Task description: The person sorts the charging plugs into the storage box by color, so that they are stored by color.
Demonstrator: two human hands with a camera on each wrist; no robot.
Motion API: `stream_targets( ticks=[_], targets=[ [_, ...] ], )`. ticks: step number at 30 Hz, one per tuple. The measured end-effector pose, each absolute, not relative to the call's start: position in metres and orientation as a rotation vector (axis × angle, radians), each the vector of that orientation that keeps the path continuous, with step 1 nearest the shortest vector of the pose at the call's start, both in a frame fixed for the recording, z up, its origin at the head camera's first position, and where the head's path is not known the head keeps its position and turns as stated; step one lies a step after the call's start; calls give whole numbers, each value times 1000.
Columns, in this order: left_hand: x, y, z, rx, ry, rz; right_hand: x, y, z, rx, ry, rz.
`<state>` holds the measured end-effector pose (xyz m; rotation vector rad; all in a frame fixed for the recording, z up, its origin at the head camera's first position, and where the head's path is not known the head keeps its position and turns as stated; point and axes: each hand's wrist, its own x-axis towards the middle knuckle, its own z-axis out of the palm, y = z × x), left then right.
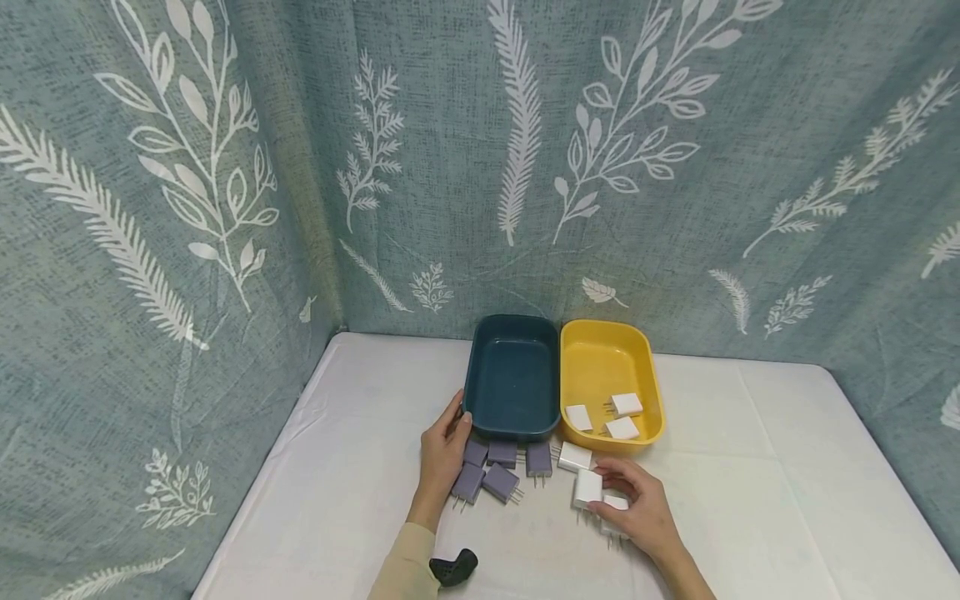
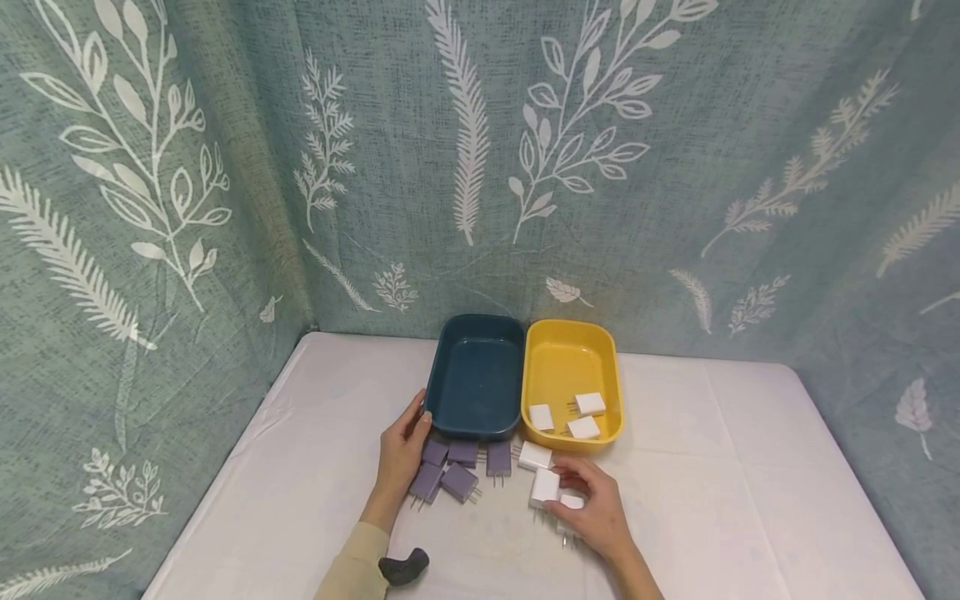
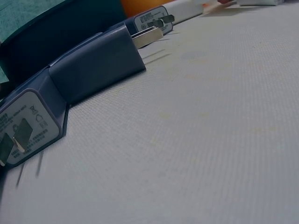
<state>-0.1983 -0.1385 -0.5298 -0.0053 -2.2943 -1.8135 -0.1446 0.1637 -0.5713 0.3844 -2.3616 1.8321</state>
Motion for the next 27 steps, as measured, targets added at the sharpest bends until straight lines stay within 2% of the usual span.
stream_targets(
  ticks=[16,23,27],
  targets=[
    [-199,-138,-533,15,-2310,-1829,-145,164,-570,468,-2277,1871],
    [-212,-140,-565,39,-2275,-1827,-145,161,-568,480,-2268,1872],
    [-214,-141,-568,45,-2275,-1817,-145,160,-567,466,-2272,1863]
  ],
)
